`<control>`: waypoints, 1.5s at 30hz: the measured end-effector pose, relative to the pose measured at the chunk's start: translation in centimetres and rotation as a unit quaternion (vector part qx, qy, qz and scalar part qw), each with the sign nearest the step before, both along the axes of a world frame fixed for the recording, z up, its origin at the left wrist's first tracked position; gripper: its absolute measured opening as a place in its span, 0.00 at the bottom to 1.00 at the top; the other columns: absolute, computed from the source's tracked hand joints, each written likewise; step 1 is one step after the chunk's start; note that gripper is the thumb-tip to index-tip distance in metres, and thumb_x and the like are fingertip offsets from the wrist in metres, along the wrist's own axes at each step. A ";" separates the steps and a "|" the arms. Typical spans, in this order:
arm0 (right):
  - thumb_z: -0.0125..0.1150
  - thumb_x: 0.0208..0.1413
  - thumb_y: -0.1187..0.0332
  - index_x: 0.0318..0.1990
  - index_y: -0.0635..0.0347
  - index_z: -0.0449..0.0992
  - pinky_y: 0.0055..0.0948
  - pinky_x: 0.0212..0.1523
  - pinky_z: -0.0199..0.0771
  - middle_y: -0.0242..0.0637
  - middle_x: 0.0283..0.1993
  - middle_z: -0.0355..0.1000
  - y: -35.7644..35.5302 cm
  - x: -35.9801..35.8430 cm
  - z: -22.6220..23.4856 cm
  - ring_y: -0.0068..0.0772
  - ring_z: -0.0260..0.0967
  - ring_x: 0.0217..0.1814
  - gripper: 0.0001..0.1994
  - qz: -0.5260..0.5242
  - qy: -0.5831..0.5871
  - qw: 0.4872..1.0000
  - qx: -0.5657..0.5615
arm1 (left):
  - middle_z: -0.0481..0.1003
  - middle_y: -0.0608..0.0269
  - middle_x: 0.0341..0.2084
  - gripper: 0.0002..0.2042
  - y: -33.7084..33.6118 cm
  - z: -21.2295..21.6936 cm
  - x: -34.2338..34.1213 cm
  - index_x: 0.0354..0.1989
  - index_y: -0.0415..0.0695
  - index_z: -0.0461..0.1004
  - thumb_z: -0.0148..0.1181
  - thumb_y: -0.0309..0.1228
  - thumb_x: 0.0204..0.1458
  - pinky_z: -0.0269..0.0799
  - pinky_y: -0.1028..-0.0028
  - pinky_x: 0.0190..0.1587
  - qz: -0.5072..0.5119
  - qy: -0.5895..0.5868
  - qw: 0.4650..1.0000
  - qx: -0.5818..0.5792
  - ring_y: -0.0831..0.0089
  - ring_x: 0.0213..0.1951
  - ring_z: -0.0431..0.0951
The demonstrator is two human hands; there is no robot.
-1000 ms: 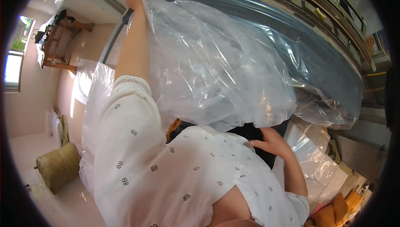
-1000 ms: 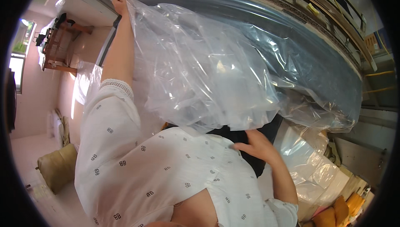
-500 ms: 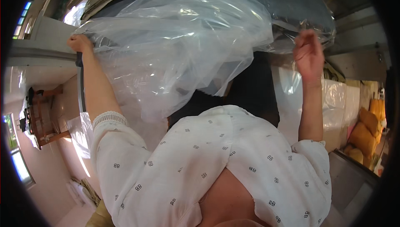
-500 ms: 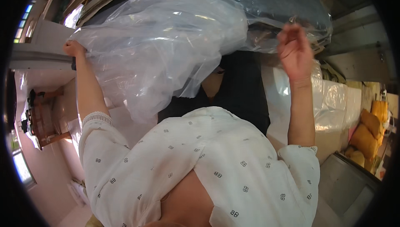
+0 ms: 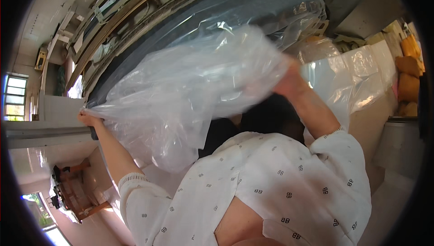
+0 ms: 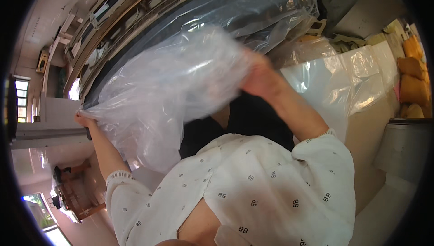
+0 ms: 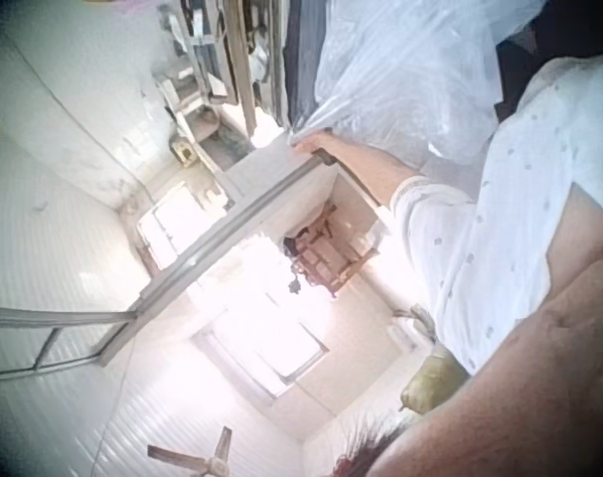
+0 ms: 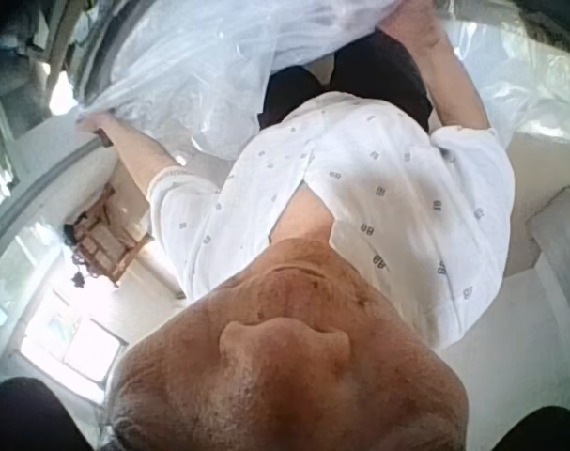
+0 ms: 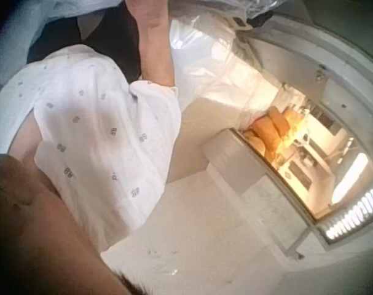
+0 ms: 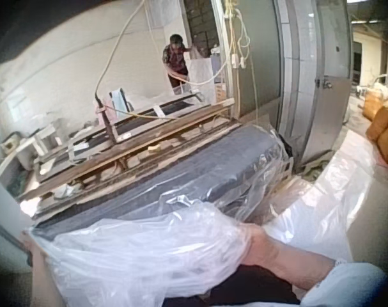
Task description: The recorder is placing a large plastic sheet over a long industrial object or component on a workbench.
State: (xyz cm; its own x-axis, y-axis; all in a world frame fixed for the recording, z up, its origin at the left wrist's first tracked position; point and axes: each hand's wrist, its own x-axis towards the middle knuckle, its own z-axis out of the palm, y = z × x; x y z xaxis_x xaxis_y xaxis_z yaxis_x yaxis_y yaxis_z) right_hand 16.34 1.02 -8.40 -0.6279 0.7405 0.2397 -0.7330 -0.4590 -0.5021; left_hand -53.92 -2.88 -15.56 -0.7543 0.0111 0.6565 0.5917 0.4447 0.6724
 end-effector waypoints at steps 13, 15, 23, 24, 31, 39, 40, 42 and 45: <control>0.64 0.38 0.61 0.62 0.65 0.50 0.30 0.61 0.48 0.45 0.61 0.55 -8.2 10.9 -2.5 0.37 0.50 0.63 0.42 -0.294 -0.674 0.667 0.117 | 0.70 0.48 0.33 0.14 2.4 2.2 3.1 0.35 0.34 0.67 0.39 0.33 0.54 0.61 0.64 0.43 -0.129 0.016 0.985 -0.109 0.54 0.37 0.69; 0.64 0.38 0.63 0.56 0.59 0.61 0.31 0.54 0.58 0.46 0.51 0.66 -8.5 15.7 -5.5 0.38 0.62 0.54 0.34 -0.170 -0.738 0.641 0.125 | 0.70 0.49 0.33 0.14 0.5 2.2 0.3 0.36 0.35 0.67 0.39 0.33 0.54 0.61 0.64 0.43 -0.125 0.044 0.981 -0.143 0.54 0.37 0.69; 0.58 0.45 0.72 0.37 0.58 0.73 0.33 0.41 0.68 0.42 0.35 0.72 4.6 44.9 12.7 0.43 0.69 0.40 0.10 -0.608 -0.729 0.085 0.302 | 0.70 0.48 0.34 0.14 3.3 2.6 6.0 0.38 0.35 0.67 0.41 0.34 0.55 0.62 0.65 0.44 -0.167 0.130 0.963 -0.168 0.55 0.38 0.70; 0.60 0.43 0.69 0.40 0.57 0.73 0.35 0.42 0.69 0.43 0.39 0.72 7.8 45.1 16.4 0.44 0.68 0.43 0.13 -0.583 -0.757 -0.087 0.284 | 0.70 0.47 0.35 0.14 4.8 2.8 8.5 0.39 0.35 0.67 0.41 0.34 0.55 0.62 0.65 0.44 -0.182 0.093 0.967 -0.150 0.54 0.39 0.69; 0.65 0.37 0.53 0.51 0.57 0.64 0.40 0.55 0.59 0.45 0.51 0.63 19.9 20.0 10.0 0.48 0.58 0.56 0.32 -0.564 -0.678 0.100 0.461 | 0.70 0.45 0.40 0.17 -1.0 2.3 4.2 0.43 0.35 0.68 0.41 0.37 0.55 0.63 0.61 0.46 -0.072 0.030 0.980 -0.184 0.50 0.43 0.70; 0.53 0.46 0.41 0.63 0.62 0.46 0.38 0.63 0.44 0.49 0.67 0.40 23.8 24.6 -2.3 0.46 0.38 0.69 0.44 -0.344 -0.779 0.476 0.220 | 0.71 0.45 0.41 0.15 -9.8 2.5 -3.7 0.45 0.41 0.66 0.38 0.36 0.57 0.65 0.58 0.42 0.026 0.054 0.931 -0.361 0.48 0.42 0.71; 0.48 0.48 0.40 0.63 0.62 0.46 0.38 0.63 0.45 0.50 0.67 0.40 24.3 24.9 -1.5 0.47 0.39 0.68 0.43 -0.347 -0.770 0.508 0.169 | 0.71 0.45 0.41 0.15 -8.1 2.0 -2.7 0.46 0.42 0.66 0.38 0.36 0.57 0.65 0.58 0.42 0.036 0.040 0.934 -0.352 0.48 0.42 0.71; 0.46 0.51 0.42 0.60 0.58 0.55 0.39 0.60 0.50 0.50 0.63 0.49 26.8 27.4 -3.1 0.48 0.46 0.65 0.35 -0.463 -0.820 0.326 0.084 | 0.71 0.47 0.41 0.15 -5.9 1.5 -2.2 0.46 0.43 0.66 0.37 0.37 0.57 0.64 0.58 0.43 0.021 0.034 0.932 -0.361 0.49 0.43 0.70; 0.49 0.52 0.48 0.56 0.59 0.62 0.39 0.57 0.54 0.47 0.58 0.58 25.4 20.9 0.2 0.46 0.54 0.60 0.29 -0.544 -0.798 0.067 0.250 | 0.71 0.47 0.42 0.16 -8.4 1.9 -4.9 0.46 0.43 0.66 0.37 0.38 0.57 0.65 0.59 0.43 0.039 0.089 0.907 -0.410 0.49 0.43 0.70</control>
